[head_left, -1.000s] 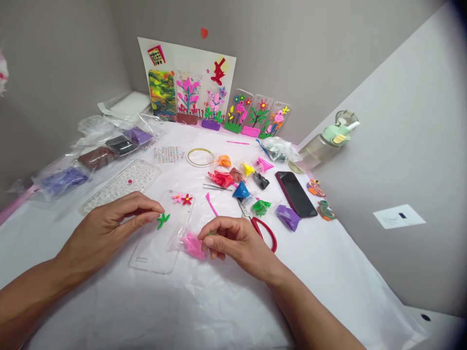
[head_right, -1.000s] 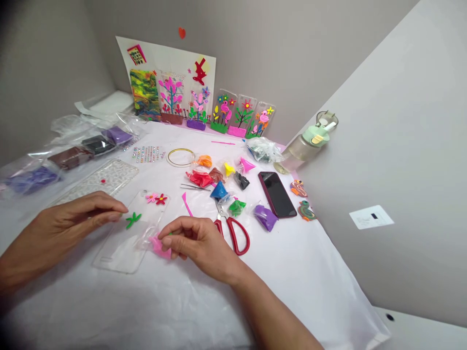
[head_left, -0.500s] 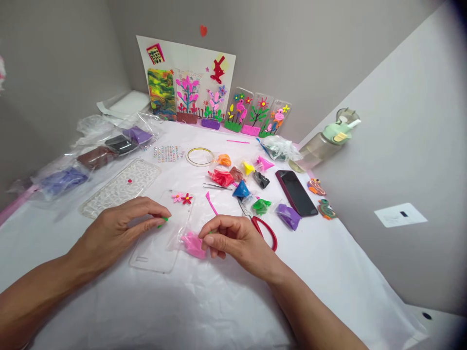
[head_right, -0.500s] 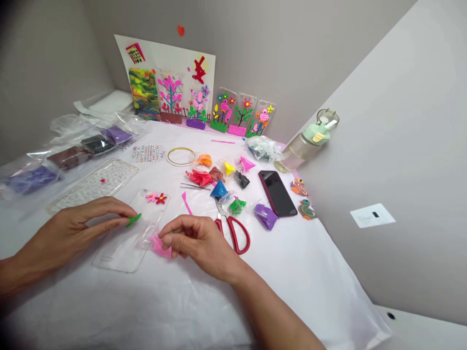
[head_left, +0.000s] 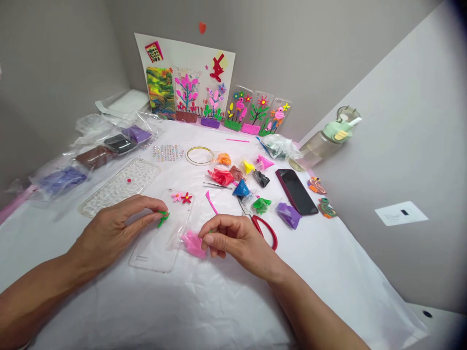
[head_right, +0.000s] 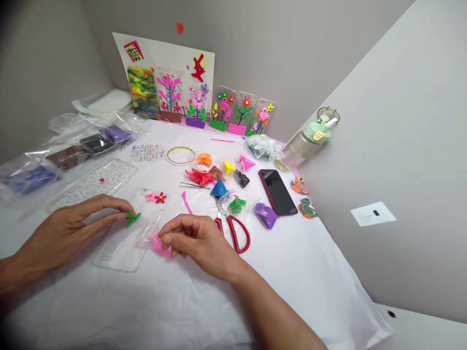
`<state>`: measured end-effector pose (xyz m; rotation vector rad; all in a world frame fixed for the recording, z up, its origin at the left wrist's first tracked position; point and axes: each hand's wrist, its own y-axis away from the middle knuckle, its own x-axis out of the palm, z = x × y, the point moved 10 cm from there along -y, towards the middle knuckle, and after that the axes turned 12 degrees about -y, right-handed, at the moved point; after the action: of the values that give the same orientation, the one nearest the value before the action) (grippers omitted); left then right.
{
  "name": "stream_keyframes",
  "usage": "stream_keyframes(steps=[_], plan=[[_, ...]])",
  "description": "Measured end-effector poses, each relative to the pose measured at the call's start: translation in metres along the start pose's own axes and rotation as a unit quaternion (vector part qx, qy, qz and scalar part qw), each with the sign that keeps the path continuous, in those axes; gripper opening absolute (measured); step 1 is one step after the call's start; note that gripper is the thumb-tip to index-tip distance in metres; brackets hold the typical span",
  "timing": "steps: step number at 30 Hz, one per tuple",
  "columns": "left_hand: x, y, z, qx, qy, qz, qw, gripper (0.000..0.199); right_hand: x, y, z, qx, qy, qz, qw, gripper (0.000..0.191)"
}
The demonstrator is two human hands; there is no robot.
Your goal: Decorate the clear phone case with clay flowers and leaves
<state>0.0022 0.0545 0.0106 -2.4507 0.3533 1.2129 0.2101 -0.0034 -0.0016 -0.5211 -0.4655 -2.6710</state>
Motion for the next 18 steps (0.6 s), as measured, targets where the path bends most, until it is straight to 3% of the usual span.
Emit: stream_keyframes(steps=[4,10,13,18], plan=[[0.002,0.001,0.0,0.01,0.016,0.008,1.0,0.042,0.0,0.0,0.0,-0.001,-0.002,0.002,1.0,0.037],[-0.001,0.0,0.0,-0.016,-0.01,0.03,0.999,0.051,0.0,-0.001,-0.001,-0.001,-0.003,0.003,1.0,0.037],[-0.006,-0.001,-0.007,-0.003,-0.013,0.005,1.0,0.054,0.0,0.0,-0.001,-0.001,-0.004,0.006,1.0,0.036],[0.0,-0.001,-0.006,0.006,0.024,0.007,1.0,0.039,0.001,0.001,0.0,0.001,-0.003,0.005,1.0,0.036]])
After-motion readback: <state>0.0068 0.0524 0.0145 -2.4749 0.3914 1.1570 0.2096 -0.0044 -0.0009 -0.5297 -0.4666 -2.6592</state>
